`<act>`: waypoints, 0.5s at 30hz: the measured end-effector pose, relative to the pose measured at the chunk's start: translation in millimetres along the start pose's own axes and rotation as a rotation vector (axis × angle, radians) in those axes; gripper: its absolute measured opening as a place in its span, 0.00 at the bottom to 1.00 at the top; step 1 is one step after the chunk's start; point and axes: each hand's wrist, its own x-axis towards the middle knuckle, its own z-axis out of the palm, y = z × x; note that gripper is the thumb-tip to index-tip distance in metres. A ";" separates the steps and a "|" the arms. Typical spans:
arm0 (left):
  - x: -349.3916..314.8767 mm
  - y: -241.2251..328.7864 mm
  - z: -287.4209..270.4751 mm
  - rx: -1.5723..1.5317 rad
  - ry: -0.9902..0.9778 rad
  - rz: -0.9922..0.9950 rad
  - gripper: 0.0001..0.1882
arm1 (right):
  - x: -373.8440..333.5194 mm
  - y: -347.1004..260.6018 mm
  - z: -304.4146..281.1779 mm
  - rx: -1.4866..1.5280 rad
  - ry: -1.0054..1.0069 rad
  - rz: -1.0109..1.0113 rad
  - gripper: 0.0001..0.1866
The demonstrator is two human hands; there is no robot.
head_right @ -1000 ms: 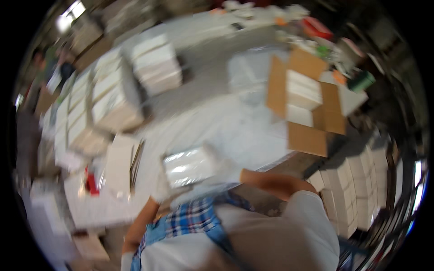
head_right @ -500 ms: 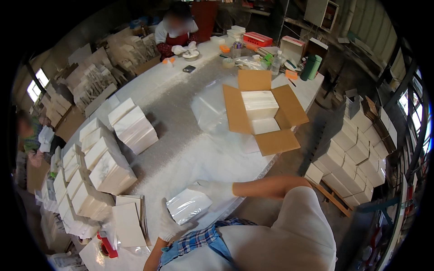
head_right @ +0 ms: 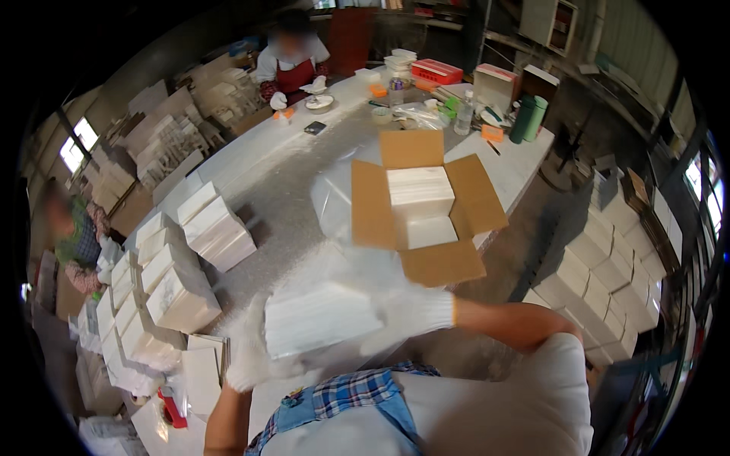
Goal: The person wraps individual white ceramic tiles in plastic film, seals them with tape, and places them into a cardboard box. The person repeats this process for multiple tiles, stacking the wrapped units and organizing them on the table.
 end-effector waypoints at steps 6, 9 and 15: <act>131.9 47.6 61.2 -0.085 -0.052 0.213 0.61 | -49.3 38.2 -119.0 -0.168 0.192 -0.010 0.58; 191.8 52.7 94.9 -0.106 -0.078 0.285 0.62 | -66.3 66.4 -157.4 -0.228 0.226 0.076 0.58; 267.2 38.8 135.2 -0.033 -0.173 0.320 0.64 | -74.2 123.1 -187.1 -0.156 0.261 0.194 0.58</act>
